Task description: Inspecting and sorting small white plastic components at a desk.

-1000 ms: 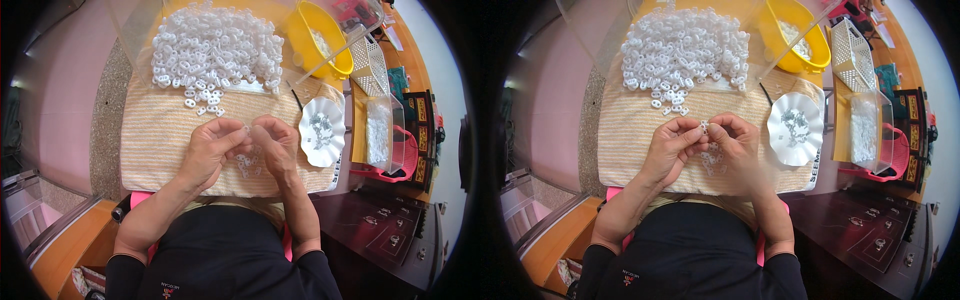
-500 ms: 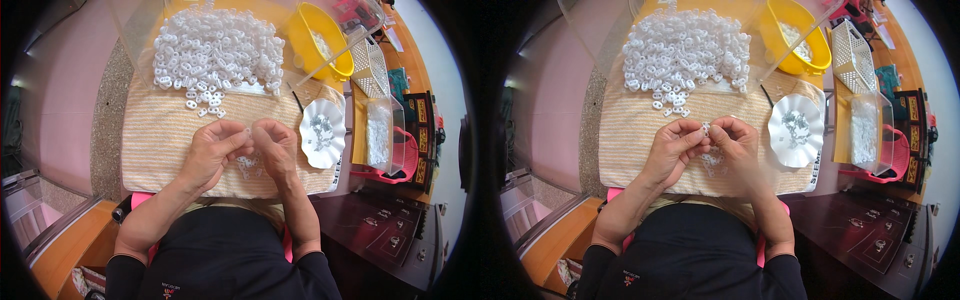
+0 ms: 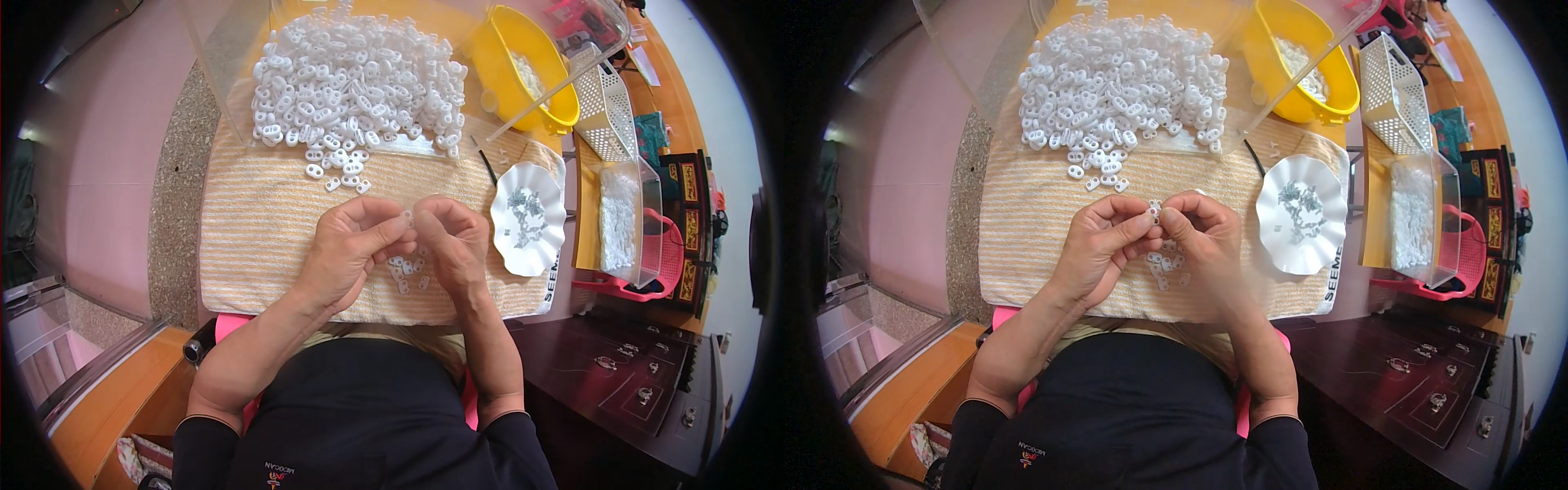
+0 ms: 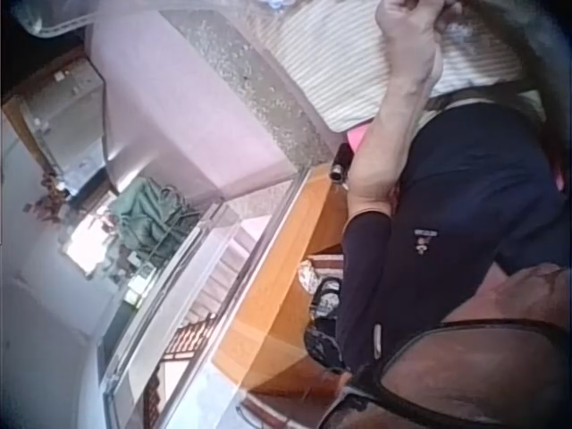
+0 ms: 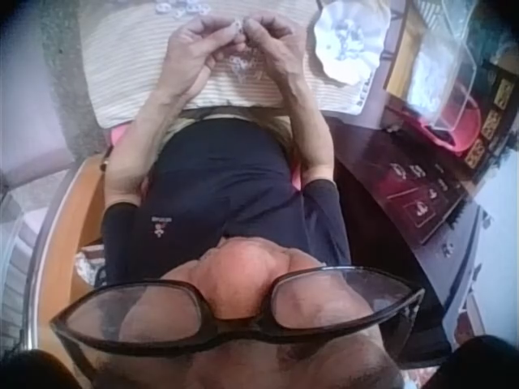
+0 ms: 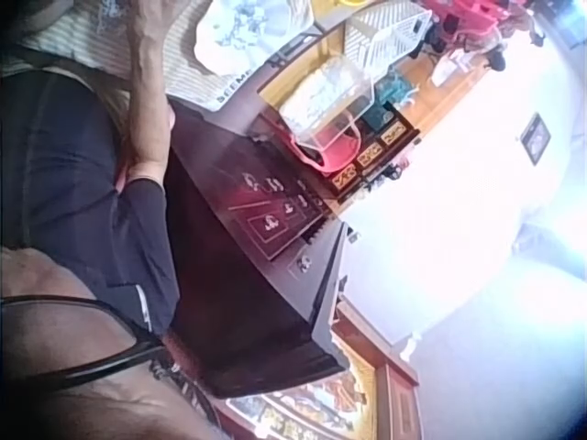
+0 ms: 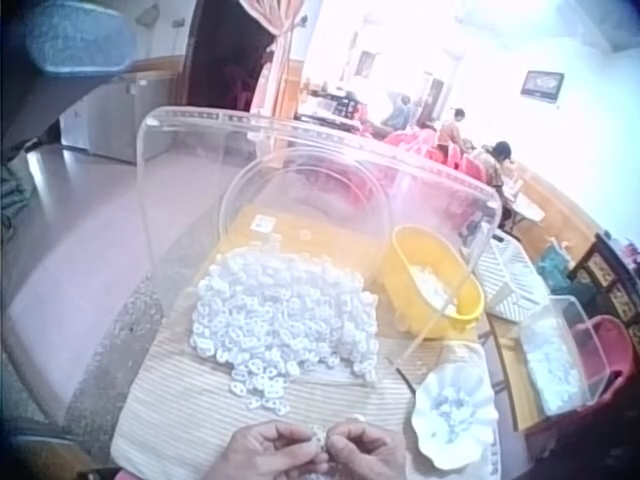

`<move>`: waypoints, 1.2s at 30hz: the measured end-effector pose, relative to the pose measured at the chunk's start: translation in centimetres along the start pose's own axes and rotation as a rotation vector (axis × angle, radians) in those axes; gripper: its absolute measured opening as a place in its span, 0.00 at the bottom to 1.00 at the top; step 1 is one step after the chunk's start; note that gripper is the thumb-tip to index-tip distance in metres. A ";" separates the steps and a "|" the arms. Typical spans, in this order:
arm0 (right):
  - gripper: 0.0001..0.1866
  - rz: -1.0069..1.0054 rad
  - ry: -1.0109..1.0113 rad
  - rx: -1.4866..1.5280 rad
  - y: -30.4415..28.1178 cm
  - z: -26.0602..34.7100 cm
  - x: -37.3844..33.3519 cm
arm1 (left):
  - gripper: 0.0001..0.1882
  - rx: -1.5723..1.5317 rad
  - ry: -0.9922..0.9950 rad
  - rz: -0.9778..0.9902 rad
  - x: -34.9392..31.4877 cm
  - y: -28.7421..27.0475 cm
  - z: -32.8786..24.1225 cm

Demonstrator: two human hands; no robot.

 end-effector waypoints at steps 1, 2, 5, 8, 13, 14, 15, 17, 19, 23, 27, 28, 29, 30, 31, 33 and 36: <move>0.04 0.004 -0.037 -0.052 0.0 0.2 0.0 | 0.06 0.007 0.004 0.001 0.0 0.0 0.0; 0.04 0.008 -0.075 -0.104 -0.1 0.4 0.0 | 0.06 0.014 0.008 0.001 0.0 0.0 0.0; 0.04 0.006 -0.077 -0.104 0.2 0.9 -0.2 | 0.06 0.034 0.011 -0.004 0.0 -0.1 0.0; 0.04 0.033 -0.078 -0.096 0.2 1.1 -0.2 | 0.07 0.040 0.009 -0.010 -0.1 0.0 0.0; 0.05 0.071 -0.080 -0.117 -0.3 0.7 0.0 | 0.07 0.029 0.002 -0.006 -0.1 0.0 0.0; 0.05 0.084 -0.077 -0.124 -0.3 0.7 0.0 | 0.07 0.022 0.001 0.001 0.0 0.0 0.0; 0.05 0.084 -0.077 -0.124 -0.3 0.7 0.0 | 0.07 0.022 0.001 0.001 0.0 0.0 0.0; 0.05 0.101 -0.061 -0.110 -0.1 0.7 -0.1 | 0.07 0.014 -0.006 0.001 0.0 -0.1 0.0; 0.05 0.103 -0.070 -0.140 0.0 0.9 -0.2 | 0.07 0.010 -0.006 0.001 0.0 0.0 0.1; 0.05 0.119 -0.103 -0.232 0.1 0.8 -0.2 | 0.07 0.005 -0.006 -0.012 0.0 -0.1 0.0; 0.06 0.116 -0.117 -0.274 0.3 0.8 -0.3 | 0.07 0.015 -0.004 -0.018 0.0 -0.1 -0.1; 0.06 0.111 -0.131 -0.296 0.3 1.0 -0.4 | 0.07 0.018 -0.003 -0.014 0.0 -0.1 -0.1; 0.06 0.105 -0.144 -0.319 0.4 1.1 -0.4 | 0.07 0.022 -0.002 -0.010 -0.1 -0.1 -0.2; 0.06 0.104 -0.144 -0.320 0.3 1.1 -0.4 | 0.07 0.021 -0.002 -0.010 -0.1 -0.1 -0.2; 0.06 0.108 -0.178 -0.356 0.2 1.1 -0.3 | 0.07 0.033 -0.006 -0.018 -0.1 0.0 -0.2; 0.06 0.111 -0.213 -0.392 0.3 1.3 -0.3 | 0.07 0.045 -0.008 -0.026 -0.2 0.1 -0.2; 0.06 0.117 -0.280 -0.438 0.4 1.6 -0.4 | 0.07 0.063 -0.006 -0.029 -0.2 0.1 -0.2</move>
Point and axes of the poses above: each hand's wrist, its own x-axis towards the middle knuckle, its own y-axis out of the palm, z = x × y, the point moved 5 cm from there along x, towards the middle knuckle, and after that the axes turned 10 degrees about -z, right-handed, at the moved point
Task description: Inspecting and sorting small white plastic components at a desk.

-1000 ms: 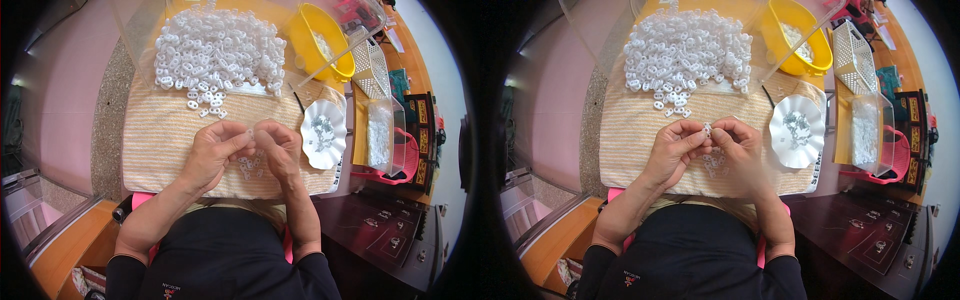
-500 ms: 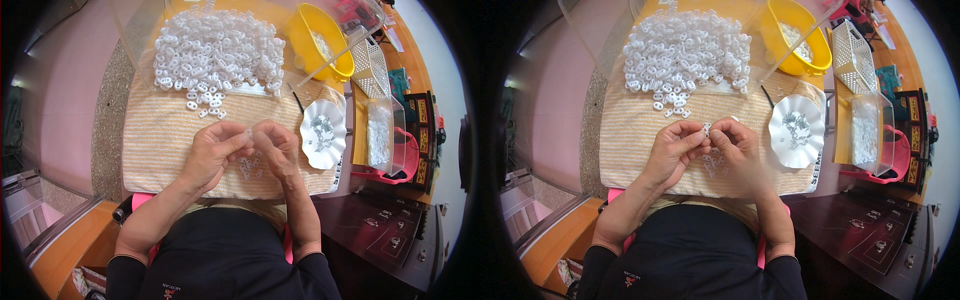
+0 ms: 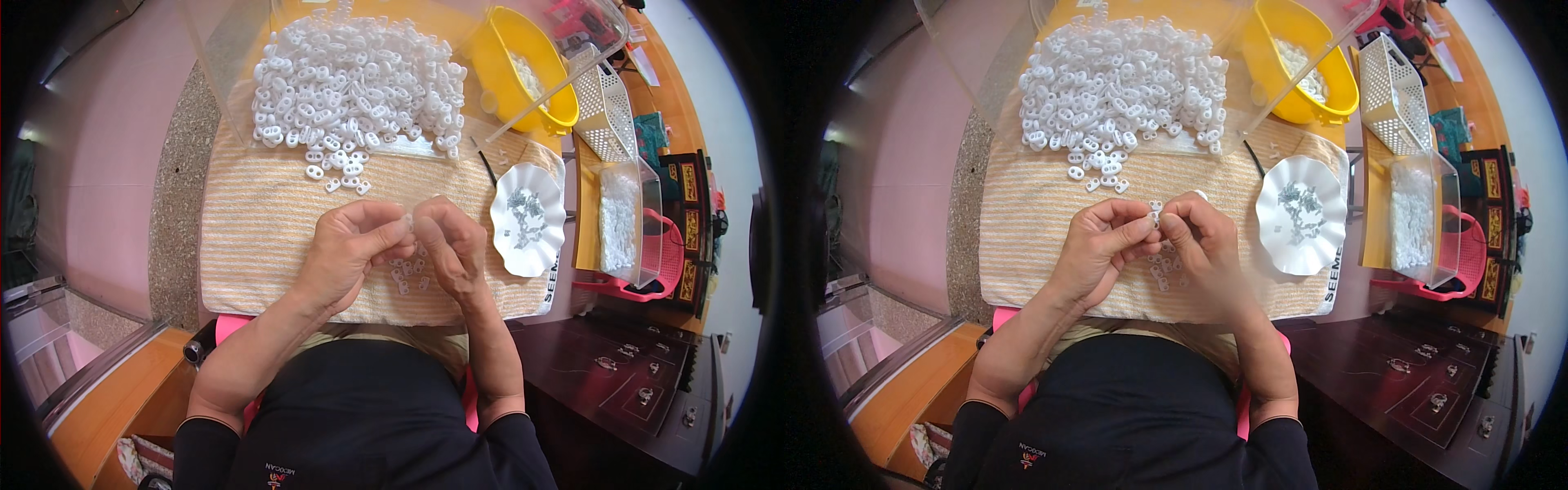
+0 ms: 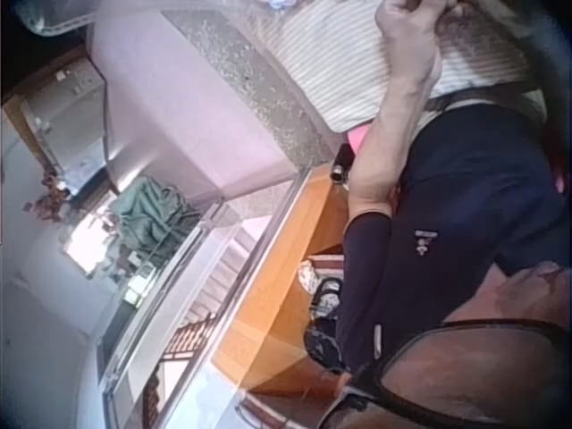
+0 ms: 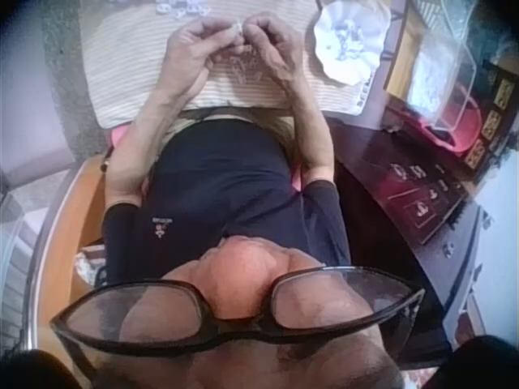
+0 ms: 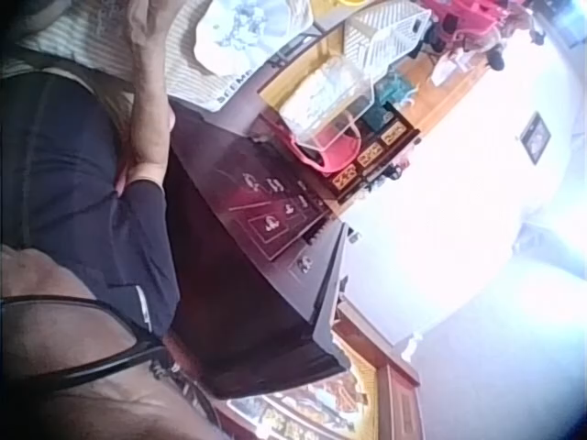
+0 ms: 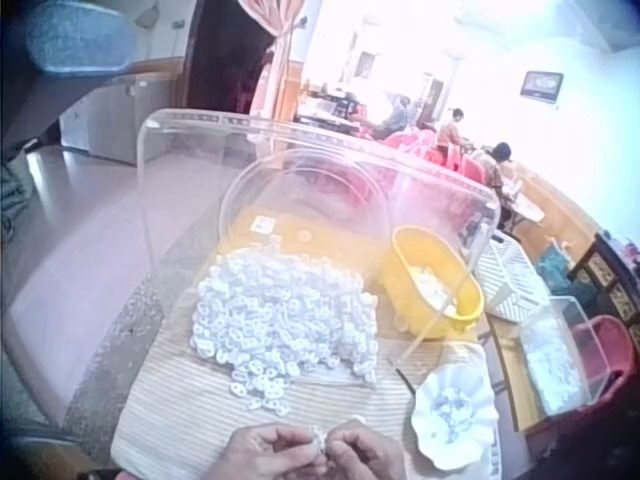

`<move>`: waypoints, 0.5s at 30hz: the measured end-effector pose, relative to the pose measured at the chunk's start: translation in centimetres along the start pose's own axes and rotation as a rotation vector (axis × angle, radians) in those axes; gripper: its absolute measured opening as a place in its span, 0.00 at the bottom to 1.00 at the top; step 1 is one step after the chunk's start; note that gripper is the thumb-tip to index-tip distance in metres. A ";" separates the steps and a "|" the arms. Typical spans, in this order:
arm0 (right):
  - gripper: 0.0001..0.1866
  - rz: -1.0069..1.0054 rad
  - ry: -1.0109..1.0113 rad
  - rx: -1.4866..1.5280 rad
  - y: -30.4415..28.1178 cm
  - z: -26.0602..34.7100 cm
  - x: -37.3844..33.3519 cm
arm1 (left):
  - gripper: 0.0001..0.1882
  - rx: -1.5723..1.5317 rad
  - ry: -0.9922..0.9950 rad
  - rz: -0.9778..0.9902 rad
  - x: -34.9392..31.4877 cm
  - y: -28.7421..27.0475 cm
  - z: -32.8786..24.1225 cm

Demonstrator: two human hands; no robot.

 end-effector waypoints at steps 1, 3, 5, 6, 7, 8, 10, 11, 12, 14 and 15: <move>0.05 -0.008 -0.052 -0.052 0.0 0.1 0.0 | 0.07 0.009 0.009 -0.003 0.0 0.0 0.0; 0.05 -0.015 -0.104 -0.102 -0.1 0.3 0.0 | 0.06 0.018 0.018 -0.006 0.0 -0.1 0.0; 0.05 -0.022 -0.154 -0.140 0.0 0.7 0.0 | 0.07 0.037 0.032 0.012 0.0 -0.3 0.1; 0.05 -0.023 -0.153 -0.141 0.0 0.8 0.0 | 0.07 0.037 0.032 0.013 0.0 -0.2 0.2; 0.05 -0.028 -0.157 -0.147 0.0 1.0 0.0 | 0.07 0.053 0.045 0.020 0.0 -0.2 0.2; 0.06 -0.033 -0.161 -0.152 -0.1 1.0 0.0 | 0.07 0.068 0.059 0.027 -0.1 -0.1 0.2; 0.06 -0.034 -0.168 -0.158 -0.1 1.0 -0.1 | 0.07 0.093 0.093 0.036 -0.1 0.1 0.2; 0.05 -0.035 -0.175 -0.163 -0.2 1.0 -0.1 | 0.07 0.117 0.128 0.044 -0.2 0.2 0.2; 0.05 -0.035 -0.176 -0.162 -0.1 1.0 -0.1 | 0.07 0.118 0.129 0.043 -0.3 0.2 0.3; 0.06 -0.035 -0.080 -0.076 0.1 0.6 -0.2 | 0.07 0.129 0.174 0.026 -0.4 0.2 0.2; 0.06 -0.039 -0.081 -0.078 0.1 0.7 -0.2 | 0.07 0.131 0.174 0.030 -0.4 0.3 0.3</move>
Point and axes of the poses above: each hand's wrist, its own x-axis towards the middle knuckle, its own y-axis out of the palm, z = x × y, the point moved 5 cm from there along x, towards the middle knuckle, and after that the axes turned 10 degrees about -z, right-handed, at the moved point
